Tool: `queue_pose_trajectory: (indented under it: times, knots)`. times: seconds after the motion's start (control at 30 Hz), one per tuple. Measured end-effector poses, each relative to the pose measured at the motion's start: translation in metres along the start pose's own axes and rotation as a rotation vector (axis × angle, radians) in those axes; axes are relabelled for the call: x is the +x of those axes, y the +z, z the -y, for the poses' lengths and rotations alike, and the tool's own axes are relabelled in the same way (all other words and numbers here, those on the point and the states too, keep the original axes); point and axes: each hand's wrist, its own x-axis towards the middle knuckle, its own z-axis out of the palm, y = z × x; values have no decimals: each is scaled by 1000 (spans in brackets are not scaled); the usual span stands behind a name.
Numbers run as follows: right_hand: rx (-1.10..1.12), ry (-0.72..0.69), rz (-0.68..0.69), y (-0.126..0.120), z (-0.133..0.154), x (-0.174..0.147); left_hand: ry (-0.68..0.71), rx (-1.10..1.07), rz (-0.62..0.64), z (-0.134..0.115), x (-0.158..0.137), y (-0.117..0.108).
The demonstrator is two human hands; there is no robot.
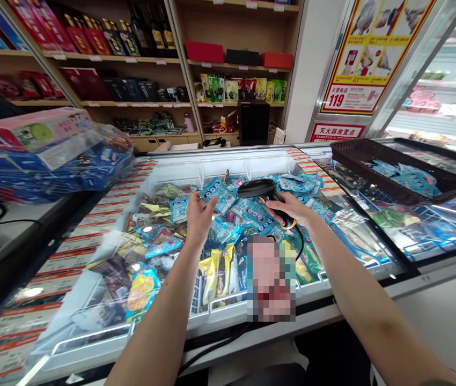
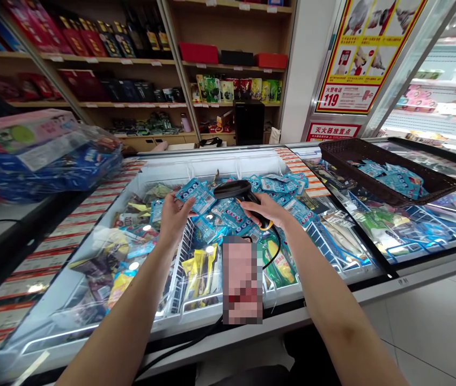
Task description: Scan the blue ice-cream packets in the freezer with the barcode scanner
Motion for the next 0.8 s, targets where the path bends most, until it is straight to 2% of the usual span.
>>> queue_pose_trajectory:
  times: [0.67, 0.8]
  knots:
    - [-62, 0, 71, 0, 4, 0, -17, 27, -13, -3, -2, 3]
    - [-46, 8, 60, -1, 2, 2, -20, 25, -22, -2, 4, -3]
